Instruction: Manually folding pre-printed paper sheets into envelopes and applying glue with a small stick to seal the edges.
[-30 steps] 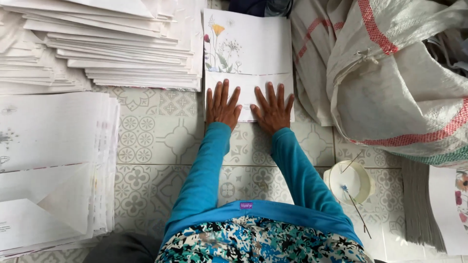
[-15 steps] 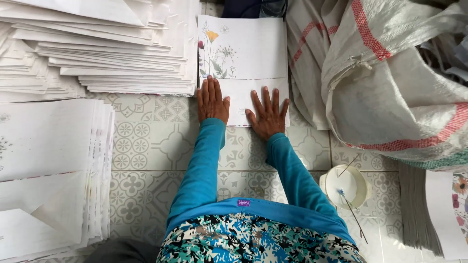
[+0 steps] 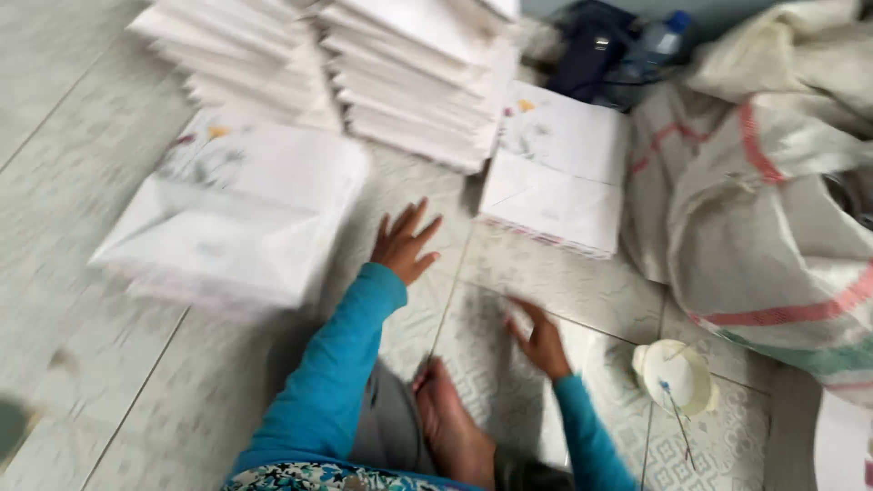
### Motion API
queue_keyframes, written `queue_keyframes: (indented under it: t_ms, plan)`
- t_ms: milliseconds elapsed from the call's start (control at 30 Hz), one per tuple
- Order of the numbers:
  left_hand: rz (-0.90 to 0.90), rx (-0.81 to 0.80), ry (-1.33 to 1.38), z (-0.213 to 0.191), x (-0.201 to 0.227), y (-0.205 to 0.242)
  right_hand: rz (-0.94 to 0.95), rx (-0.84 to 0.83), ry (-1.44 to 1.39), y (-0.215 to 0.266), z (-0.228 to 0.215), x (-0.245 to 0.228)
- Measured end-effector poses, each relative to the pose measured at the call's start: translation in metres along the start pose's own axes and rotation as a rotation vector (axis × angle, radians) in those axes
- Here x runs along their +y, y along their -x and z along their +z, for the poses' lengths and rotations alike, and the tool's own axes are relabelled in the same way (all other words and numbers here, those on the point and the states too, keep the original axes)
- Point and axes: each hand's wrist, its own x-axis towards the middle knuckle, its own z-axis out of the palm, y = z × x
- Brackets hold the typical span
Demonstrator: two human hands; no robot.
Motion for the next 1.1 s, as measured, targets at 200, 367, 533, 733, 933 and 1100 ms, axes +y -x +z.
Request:
queue_keyframes:
  t_ms: [200,367,533,733,933,1100]
  plan:
    - [-0.428,0.352,-0.127,-0.093,-0.114,0.141,-0.077,-0.283,-0.156,0.155,0.062,-0.134]
    - [-0.321,0.018,-0.203,-0.129,-0.173,0.165,-0.055,-0.238,-0.069,0.176,0.064,-0.125]
    - [-0.042,-0.117,-0.384,-0.153,-0.151,0.167,0.054,-0.229,-0.032,0.178,0.06,-0.129]
    - [0.067,-0.06,-0.28,-0.168,-0.13,0.163,0.256,-0.097,-0.438,0.183,0.045,-0.122]
    - [0.238,0.808,-0.144,-0.146,-0.003,0.15,0.284,0.118,-0.615,0.153,0.015,-0.151]
    - [0.617,0.85,-0.07,-0.025,0.169,0.169,0.219,0.13,-1.206,0.117,-0.021,-0.141]
